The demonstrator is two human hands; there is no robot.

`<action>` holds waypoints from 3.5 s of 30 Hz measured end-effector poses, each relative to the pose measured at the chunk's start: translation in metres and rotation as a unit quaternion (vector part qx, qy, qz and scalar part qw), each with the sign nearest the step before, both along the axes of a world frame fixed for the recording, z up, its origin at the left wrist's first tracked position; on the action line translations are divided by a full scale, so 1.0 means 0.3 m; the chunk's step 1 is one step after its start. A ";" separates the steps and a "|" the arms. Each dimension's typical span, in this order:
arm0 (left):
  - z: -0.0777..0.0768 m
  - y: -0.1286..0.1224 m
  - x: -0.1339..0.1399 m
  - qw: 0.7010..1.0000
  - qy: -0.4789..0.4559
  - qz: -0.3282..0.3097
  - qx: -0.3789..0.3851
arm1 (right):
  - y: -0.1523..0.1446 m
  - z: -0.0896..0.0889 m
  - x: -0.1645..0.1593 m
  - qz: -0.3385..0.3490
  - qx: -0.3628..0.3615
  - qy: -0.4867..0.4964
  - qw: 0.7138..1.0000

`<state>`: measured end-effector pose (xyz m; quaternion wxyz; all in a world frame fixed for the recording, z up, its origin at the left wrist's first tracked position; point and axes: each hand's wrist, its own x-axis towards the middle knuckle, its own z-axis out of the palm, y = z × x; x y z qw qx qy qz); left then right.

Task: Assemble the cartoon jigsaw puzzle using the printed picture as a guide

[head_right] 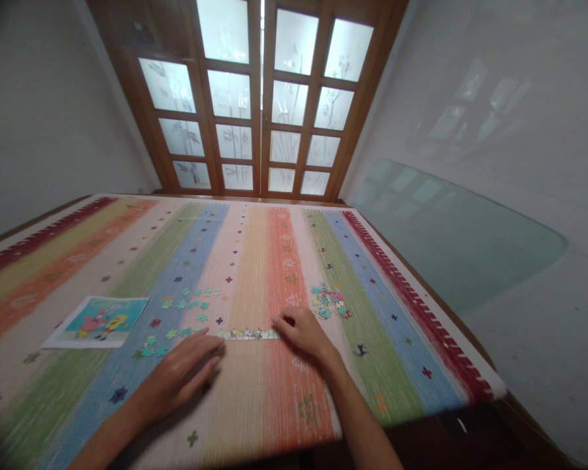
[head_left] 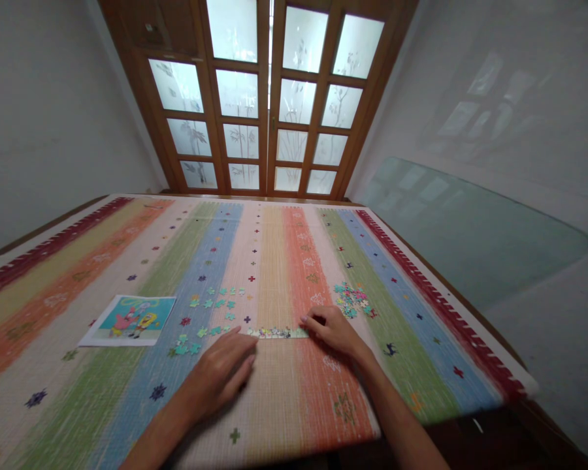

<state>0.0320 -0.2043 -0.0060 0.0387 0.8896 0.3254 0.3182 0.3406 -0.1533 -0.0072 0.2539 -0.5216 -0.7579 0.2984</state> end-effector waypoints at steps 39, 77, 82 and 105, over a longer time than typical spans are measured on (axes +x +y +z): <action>0.016 0.332 -0.385 0.950 0.115 0.197 -0.212 | 0.006 -0.032 0.007 -0.021 0.046 0.024 0.998; -0.007 0.211 -0.364 0.971 0.104 0.095 -0.194 | 0.005 -0.017 -0.001 -0.017 0.025 0.004 1.000; -0.011 0.225 -0.386 0.975 0.094 0.099 -0.176 | 0.008 -0.026 0.002 -0.020 0.027 0.002 0.999; -0.065 0.202 -0.499 0.974 0.096 0.117 -0.168 | 0.012 -0.032 0.001 -0.019 0.024 -0.002 1.000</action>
